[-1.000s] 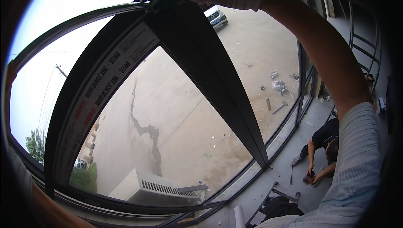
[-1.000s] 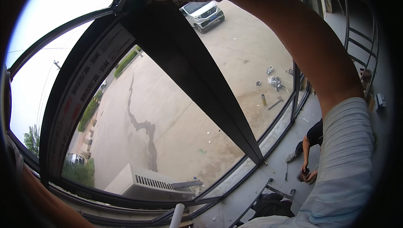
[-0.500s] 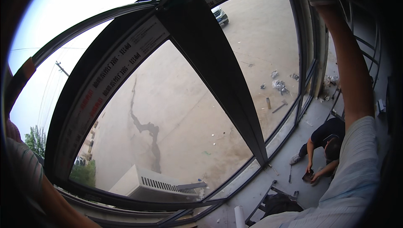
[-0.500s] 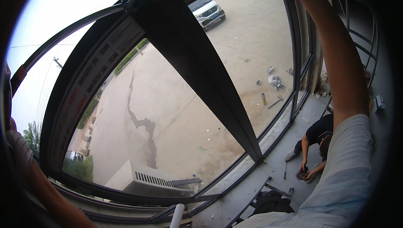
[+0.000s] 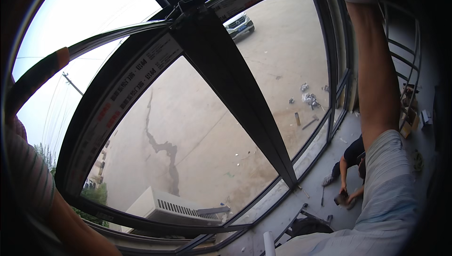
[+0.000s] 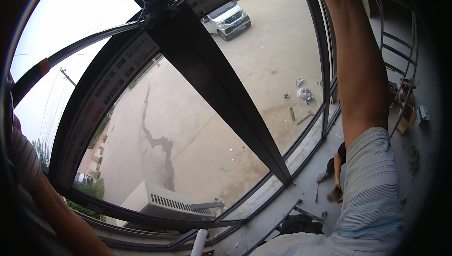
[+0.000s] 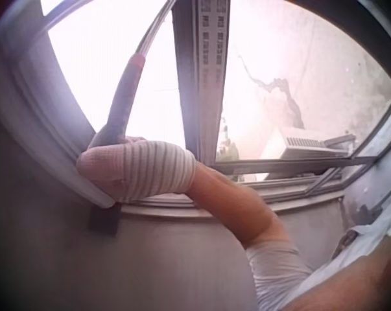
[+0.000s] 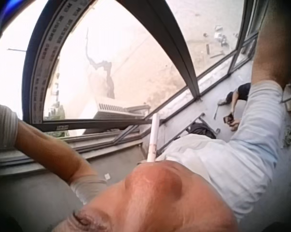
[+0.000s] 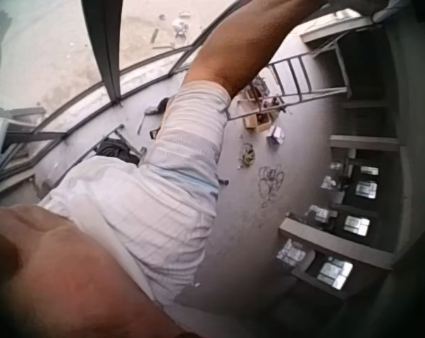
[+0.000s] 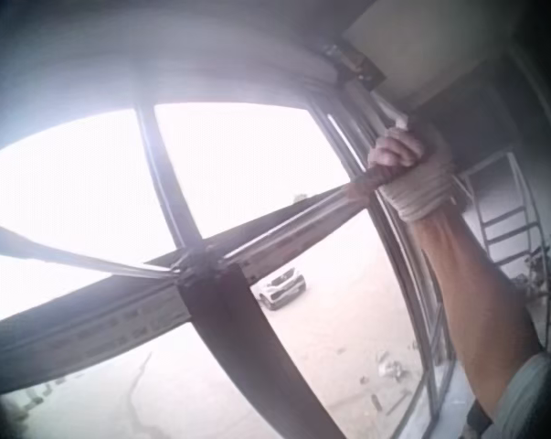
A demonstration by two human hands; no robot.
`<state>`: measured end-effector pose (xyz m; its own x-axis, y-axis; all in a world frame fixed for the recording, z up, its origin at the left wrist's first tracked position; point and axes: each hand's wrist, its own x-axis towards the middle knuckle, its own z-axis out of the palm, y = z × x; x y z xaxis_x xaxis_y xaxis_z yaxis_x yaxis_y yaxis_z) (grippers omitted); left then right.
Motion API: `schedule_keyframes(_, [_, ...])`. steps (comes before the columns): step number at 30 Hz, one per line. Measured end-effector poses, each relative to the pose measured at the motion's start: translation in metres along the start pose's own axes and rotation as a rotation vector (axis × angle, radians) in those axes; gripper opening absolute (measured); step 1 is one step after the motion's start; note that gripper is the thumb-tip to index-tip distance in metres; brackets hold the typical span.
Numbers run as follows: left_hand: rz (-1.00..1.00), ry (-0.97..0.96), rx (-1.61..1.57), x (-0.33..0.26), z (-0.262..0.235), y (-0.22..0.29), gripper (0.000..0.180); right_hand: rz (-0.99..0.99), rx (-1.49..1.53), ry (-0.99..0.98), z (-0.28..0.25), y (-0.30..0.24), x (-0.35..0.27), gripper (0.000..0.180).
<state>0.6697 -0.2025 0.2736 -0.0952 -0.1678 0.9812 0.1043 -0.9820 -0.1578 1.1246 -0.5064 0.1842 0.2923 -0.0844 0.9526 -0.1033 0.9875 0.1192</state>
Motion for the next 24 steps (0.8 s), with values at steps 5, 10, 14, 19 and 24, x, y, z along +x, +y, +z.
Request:
schedule_keyframes(5, [0.111, -0.09, 0.01, -0.002, 0.012, 0.008, 0.019, -0.082, -0.196, 0.083, 0.005, 0.005, -0.017, 0.036])
schedule_keyframes(10, [0.392, -0.189, -0.017, 0.004, 0.023, 0.036, 0.021, -0.185, -0.413, 0.154, 0.085, 0.019, -0.037, 0.036])
schedule_keyframes(14, [0.629, -0.433, 0.133, -0.006, 0.049, 0.108, 0.017, -0.33, -0.742, 0.029, 0.172, 0.083, -0.064, 0.032])
schedule_keyframes(19, [0.705, -0.428, 0.201, 0.002, 0.065, 0.181, 0.022, -0.278, -0.706, -0.036, 0.193, 0.072, -0.054, 0.027])
schedule_keyframes(24, [0.661, -0.4, 0.124, 0.014, 0.032, 0.11, 0.014, -0.156, -0.402, 0.141, 0.133, 0.048, -0.053, 0.041])
